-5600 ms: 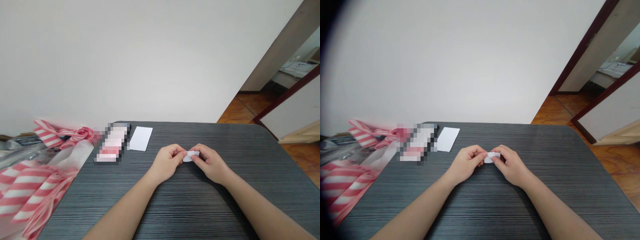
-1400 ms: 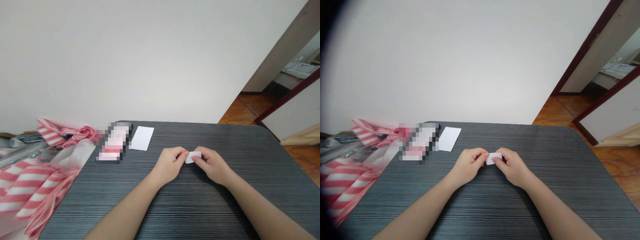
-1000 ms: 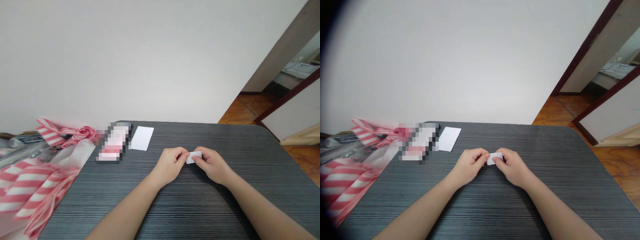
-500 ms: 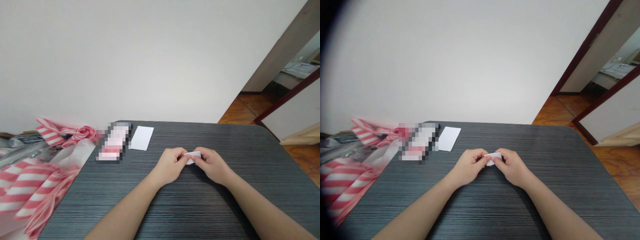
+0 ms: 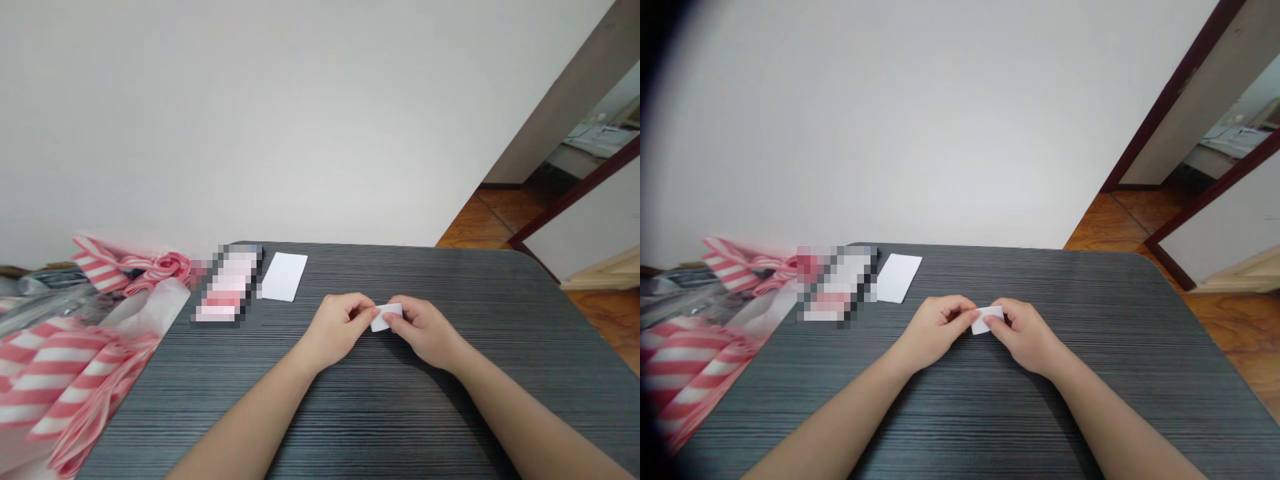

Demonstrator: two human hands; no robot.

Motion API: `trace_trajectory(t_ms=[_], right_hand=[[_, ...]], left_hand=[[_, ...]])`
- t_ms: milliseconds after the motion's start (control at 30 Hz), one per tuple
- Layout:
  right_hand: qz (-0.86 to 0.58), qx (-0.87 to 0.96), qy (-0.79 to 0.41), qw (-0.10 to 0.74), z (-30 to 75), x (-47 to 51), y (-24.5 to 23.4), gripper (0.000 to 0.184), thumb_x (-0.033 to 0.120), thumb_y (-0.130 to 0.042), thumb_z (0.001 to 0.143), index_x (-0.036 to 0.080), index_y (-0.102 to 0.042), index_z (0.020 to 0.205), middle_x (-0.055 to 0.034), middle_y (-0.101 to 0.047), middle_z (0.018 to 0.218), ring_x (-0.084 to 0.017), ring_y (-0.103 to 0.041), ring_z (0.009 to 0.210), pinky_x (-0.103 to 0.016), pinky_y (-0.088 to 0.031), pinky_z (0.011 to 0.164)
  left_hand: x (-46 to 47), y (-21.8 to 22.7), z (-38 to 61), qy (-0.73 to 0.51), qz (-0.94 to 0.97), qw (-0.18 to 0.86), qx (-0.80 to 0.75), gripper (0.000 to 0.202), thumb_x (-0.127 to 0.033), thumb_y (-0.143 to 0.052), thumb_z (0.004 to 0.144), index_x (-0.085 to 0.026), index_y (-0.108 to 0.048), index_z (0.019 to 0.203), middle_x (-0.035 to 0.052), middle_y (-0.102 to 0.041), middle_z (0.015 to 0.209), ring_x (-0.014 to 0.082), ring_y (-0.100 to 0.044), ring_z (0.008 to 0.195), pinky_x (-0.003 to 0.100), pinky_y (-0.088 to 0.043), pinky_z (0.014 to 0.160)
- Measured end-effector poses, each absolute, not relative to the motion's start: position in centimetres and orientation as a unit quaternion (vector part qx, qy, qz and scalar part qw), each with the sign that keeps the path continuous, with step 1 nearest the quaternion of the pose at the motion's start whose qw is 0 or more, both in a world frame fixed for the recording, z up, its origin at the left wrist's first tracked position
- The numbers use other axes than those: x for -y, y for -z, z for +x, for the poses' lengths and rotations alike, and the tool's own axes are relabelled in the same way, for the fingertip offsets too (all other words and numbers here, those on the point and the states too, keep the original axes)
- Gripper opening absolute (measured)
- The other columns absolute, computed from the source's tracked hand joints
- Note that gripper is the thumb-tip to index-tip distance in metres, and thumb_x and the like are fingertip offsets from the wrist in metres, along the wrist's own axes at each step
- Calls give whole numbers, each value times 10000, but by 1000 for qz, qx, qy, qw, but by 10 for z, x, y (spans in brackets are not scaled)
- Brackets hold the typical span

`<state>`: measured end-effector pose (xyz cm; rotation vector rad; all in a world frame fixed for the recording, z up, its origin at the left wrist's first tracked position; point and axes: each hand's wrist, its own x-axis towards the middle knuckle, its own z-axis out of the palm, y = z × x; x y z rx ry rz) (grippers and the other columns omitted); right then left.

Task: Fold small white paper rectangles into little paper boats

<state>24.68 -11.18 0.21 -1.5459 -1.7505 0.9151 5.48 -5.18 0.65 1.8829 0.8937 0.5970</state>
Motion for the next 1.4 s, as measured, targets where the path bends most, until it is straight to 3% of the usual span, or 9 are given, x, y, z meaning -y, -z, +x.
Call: trace_trajectory(t_ms=[1033,1267,1400], right_hand=[[-589,654,-381,283,249,112,-5,254,290,-524,921,182,-561,694,12,-576,634,-133,-500,593,-243,-375,561],[-597,652,-369,285,252,112,-4,268,300,-523,924,182,-552,685,14,-571,635,-133,-493,599,-244,-368,570],[-588,650,-385,290,253,111,-1,250,298,-535,918,178,-562,700,18,-558,642,-131,-483,602,-241,-365,570]], left_hand=[[52,-16,54,-217,738,505,-393,326,-321,-512,908,-171,-593,630,-34,-568,540,103,-501,511,217,-369,522],[50,-12,54,-223,729,512,-397,296,-355,-514,910,-168,-662,734,-34,-567,548,110,-508,520,219,-362,508],[50,-13,54,-222,736,500,-397,298,-333,-515,905,-168,-644,693,-34,-571,543,109,-510,520,222,-376,530]])
